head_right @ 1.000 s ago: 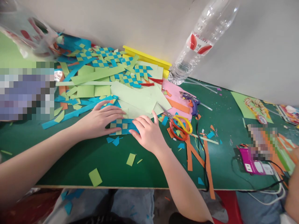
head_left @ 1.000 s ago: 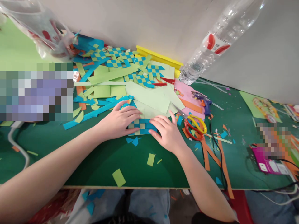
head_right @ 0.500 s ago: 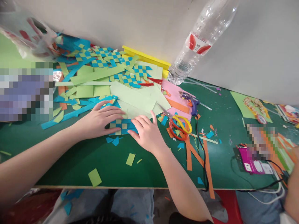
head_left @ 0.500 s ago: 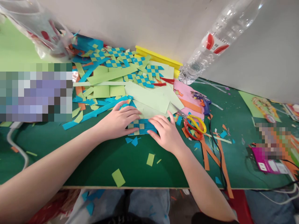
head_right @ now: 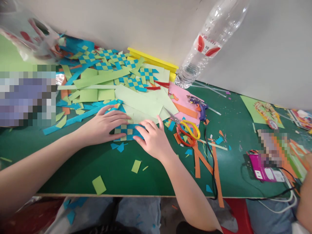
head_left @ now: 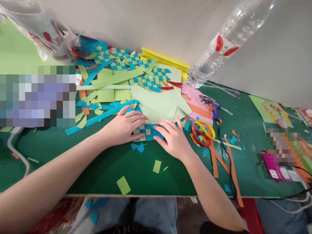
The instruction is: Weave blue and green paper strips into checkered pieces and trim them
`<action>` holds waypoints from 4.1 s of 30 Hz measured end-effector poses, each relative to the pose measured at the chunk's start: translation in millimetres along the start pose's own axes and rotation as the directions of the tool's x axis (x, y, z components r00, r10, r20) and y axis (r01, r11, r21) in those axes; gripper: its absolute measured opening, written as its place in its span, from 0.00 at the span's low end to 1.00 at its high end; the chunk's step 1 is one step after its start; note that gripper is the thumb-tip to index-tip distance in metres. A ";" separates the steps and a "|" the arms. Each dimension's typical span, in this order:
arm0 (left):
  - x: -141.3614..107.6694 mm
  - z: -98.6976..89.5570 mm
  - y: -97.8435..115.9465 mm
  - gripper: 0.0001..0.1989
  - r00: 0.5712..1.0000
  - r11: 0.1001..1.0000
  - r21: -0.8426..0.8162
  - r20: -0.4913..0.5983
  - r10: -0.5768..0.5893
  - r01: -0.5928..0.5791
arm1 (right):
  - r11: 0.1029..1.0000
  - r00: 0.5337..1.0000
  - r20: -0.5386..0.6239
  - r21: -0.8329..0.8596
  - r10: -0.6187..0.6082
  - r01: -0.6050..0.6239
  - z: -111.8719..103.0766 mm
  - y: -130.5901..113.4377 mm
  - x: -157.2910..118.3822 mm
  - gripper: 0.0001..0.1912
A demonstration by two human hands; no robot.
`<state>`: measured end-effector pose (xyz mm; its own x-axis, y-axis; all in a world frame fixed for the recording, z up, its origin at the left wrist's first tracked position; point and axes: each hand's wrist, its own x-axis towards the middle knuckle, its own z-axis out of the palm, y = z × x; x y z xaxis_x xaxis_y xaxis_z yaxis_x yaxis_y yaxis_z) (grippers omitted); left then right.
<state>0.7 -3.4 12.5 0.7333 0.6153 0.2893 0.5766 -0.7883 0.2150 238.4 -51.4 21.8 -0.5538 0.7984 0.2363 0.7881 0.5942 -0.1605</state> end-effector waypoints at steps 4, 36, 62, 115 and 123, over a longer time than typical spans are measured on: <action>-0.1 1.1 -1.0 0.16 1.000 1.000 -0.011 0.001 -0.001 0.001 | 1.000 1.000 0.000 -0.027 -0.009 0.009 1.0 0.6 -0.4 0.18; 0.0 -1.1 -0.3 0.13 1.000 1.000 0.014 0.014 0.012 -0.012 | 0.999 1.000 -0.006 -0.036 0.016 -0.016 1.4 2.6 -0.2 0.18; -14.4 -17.8 -17.5 0.32 0.993 0.995 0.082 0.097 -0.065 0.057 | 1.000 1.000 -0.003 0.015 -0.004 0.004 -1.8 3.3 -3.5 0.24; -5.6 -13.9 -7.4 0.17 0.994 0.982 0.157 0.019 -0.107 0.103 | 0.996 0.992 -0.093 -0.025 0.085 -0.087 0.0 12.1 -5.8 0.20; -4.6 -6.3 -6.2 0.20 0.958 0.947 0.148 -0.020 -0.287 0.286 | 0.993 0.989 -0.108 -0.040 0.102 -0.107 -0.4 14.2 -7.2 0.19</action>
<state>-8.5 -1.4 15.7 0.5298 0.8151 0.2343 0.8093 -0.5685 0.1480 253.7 -48.8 18.2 -0.4383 0.8395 0.3211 0.8528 0.5013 -0.1465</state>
